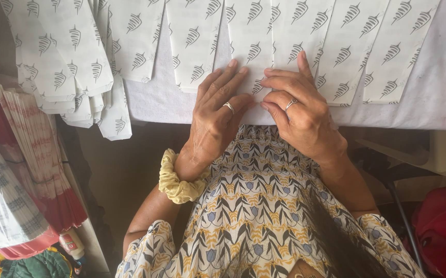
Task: Applying glue to the edges of a fanned-out stack of paper wrappers at a workstation.
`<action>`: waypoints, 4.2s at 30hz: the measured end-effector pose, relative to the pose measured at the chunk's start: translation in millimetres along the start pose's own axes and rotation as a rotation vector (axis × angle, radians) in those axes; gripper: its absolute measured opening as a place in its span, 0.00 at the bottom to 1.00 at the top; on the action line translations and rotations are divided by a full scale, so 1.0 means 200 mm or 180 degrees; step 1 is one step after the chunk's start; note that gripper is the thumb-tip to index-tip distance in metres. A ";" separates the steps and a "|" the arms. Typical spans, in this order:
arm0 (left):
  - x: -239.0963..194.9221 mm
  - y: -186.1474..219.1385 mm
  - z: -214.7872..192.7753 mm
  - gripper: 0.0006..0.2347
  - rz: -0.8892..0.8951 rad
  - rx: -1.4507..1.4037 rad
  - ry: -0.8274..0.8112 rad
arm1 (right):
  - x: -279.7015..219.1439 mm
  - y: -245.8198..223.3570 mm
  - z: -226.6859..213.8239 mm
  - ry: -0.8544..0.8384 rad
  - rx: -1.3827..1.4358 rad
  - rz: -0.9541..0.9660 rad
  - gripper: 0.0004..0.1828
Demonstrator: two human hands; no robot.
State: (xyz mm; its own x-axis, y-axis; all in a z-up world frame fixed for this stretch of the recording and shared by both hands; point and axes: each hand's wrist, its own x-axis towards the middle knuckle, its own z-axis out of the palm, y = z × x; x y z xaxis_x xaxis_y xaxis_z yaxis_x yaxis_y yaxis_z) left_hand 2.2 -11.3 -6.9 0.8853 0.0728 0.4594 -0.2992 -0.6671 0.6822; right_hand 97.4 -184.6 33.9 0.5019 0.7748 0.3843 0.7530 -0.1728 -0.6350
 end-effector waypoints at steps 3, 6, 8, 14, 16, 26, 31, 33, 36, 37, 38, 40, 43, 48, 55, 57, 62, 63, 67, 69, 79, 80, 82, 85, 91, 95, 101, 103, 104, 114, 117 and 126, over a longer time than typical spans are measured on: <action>0.00 0.01 0.00 0.03 -0.0078 0.0042 -0.0029 | 0.00 0.00 0.01 -0.0040 -0.0099 0.0072 0.08; 0.00 0.03 0.00 0.03 -0.0258 0.0040 -0.0091 | -0.01 0.00 0.03 -0.0060 -0.0164 0.0132 0.09; 0.01 0.04 0.00 0.03 -0.0323 0.0061 -0.0124 | -0.01 0.00 0.04 -0.0048 -0.0188 0.0136 0.10; 0.02 0.06 0.00 0.02 -0.0424 -0.0019 -0.0058 | -0.01 0.01 0.06 0.0091 -0.0072 0.0196 0.08; 0.02 0.06 0.00 0.03 -0.0472 -0.0058 -0.0038 | -0.02 0.02 0.06 0.0183 0.0039 0.0255 0.09; 0.04 0.06 0.00 0.06 -0.0750 -0.0220 0.0150 | -0.01 0.03 0.06 0.0290 0.0183 0.0428 0.09; 0.07 0.07 -0.07 0.09 -0.1119 -0.0924 -0.0078 | -0.01 0.02 0.06 0.0291 0.0358 0.0551 0.06; 0.07 0.08 -0.09 0.10 -0.1094 -0.0916 -0.0104 | -0.01 0.01 0.06 0.0304 0.0375 0.0560 0.07; 0.06 0.06 -0.10 0.09 -0.0703 -0.0745 0.0001 | -0.02 0.01 0.06 0.0319 0.0349 0.0517 0.07; 0.05 0.06 -0.10 0.08 -0.0351 -0.0589 0.0116 | -0.02 0.02 0.06 0.0313 0.0310 0.0485 0.07; 0.02 0.02 -0.10 0.08 -0.0344 -0.0578 0.0119 | -0.02 0.02 0.06 0.0320 0.0314 0.0474 0.07; -0.05 -0.06 -0.09 0.17 -0.0382 0.0567 0.0342 | -0.03 0.02 0.06 0.0258 0.0307 0.0441 0.10; -0.09 -0.11 -0.15 0.31 -0.0746 0.1120 -0.0053 | -0.02 0.00 0.05 0.0097 0.0129 0.0311 0.16; -0.11 -0.06 -0.06 0.24 -0.0613 0.1062 -0.0086 | -0.01 -0.02 0.04 -0.0013 -0.0059 0.0232 0.13; -0.13 -0.03 -0.11 0.20 -0.0522 0.0618 0.0023 | -0.01 -0.03 0.04 -0.0071 -0.0154 0.0145 0.12; -0.15 -0.09 -0.17 0.22 -0.0411 0.0391 -0.0047 | 0.00 -0.03 0.06 0.0055 -0.0060 0.0115 0.15; -0.06 -0.12 -0.36 0.14 -0.0148 -0.0321 -0.0447 | 0.04 -0.06 0.13 0.0299 0.0254 0.0005 0.19; -0.04 -0.11 -0.37 0.13 -0.0136 -0.0339 -0.0467 | 0.06 -0.05 0.16 0.0192 0.0250 -0.0132 0.12; -0.03 -0.12 -0.37 0.13 -0.0101 -0.0306 -0.0479 | 0.11 -0.06 0.22 -0.0040 0.0252 -0.0446 0.18; -0.03 -0.12 -0.37 0.13 -0.0075 -0.0323 -0.0485 | 0.11 -0.05 0.24 0.0003 0.0223 -0.0435 0.16; -0.04 -0.12 -0.34 0.08 -0.0100 -0.0324 -0.0265 | 0.12 -0.05 0.23 0.0072 0.0158 -0.0406 0.06; -0.04 -0.11 -0.33 0.08 -0.0100 -0.0327 -0.0266 | 0.12 -0.05 0.23 0.0071 0.0155 -0.0404 0.06; -0.04 -0.11 -0.31 0.05 -0.0146 -0.0222 -0.0044 | 0.12 -0.05 0.24 0.0138 0.0130 -0.0367 0.05; -0.04 -0.09 -0.27 0.04 -0.0311 -0.0233 0.0187 | 0.12 -0.05 0.28 0.0336 0.0157 -0.0151 0.07; -0.03 -0.05 -0.25 0.03 -0.0735 -0.0337 0.0275 | 0.13 -0.06 0.29 0.0441 0.0467 0.0314 0.09; -0.01 -0.04 -0.26 0.06 -0.0823 -0.0335 0.0305 | 0.14 -0.06 0.28 0.0337 0.0563 0.0414 0.10; 0.01 -0.06 -0.31 0.06 -0.0838 -0.0642 0.0095 | 0.15 -0.04 0.28 0.0255 0.0574 0.0504 0.10; 0.00 -0.06 -0.32 0.08 -0.0897 -0.0738 -0.0018 | 0.14 -0.05 0.27 0.0203 0.0597 0.0531 0.08; 0.00 -0.07 -0.34 0.08 -0.0895 -0.0730 -0.0009 | 0.14 -0.06 0.27 0.0202 0.0600 0.0519 0.08; -0.15 -0.25 -0.37 0.37 -0.0846 0.1831 -0.0212 | 0.12 -0.07 0.26 0.0059 0.0326 0.0120 0.14; -0.14 -0.13 -0.33 0.34 -0.0895 0.2055 -0.0601 | 0.11 -0.07 0.27 0.0029 0.0250 0.0043 0.12; -0.15 -0.14 -0.37 0.14 -0.0464 0.1040 -0.0037 | 0.12 -0.08 0.26 -0.0019 0.0116 -0.0003 0.11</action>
State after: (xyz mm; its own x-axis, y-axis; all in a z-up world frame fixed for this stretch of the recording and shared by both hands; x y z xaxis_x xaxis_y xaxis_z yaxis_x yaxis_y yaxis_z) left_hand -41.8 59.1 2.6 0.9148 0.1776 0.3628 -0.0414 -0.8523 0.5214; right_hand 74.7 -131.6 19.0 0.4987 0.7785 0.3810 0.7373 -0.1500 -0.6587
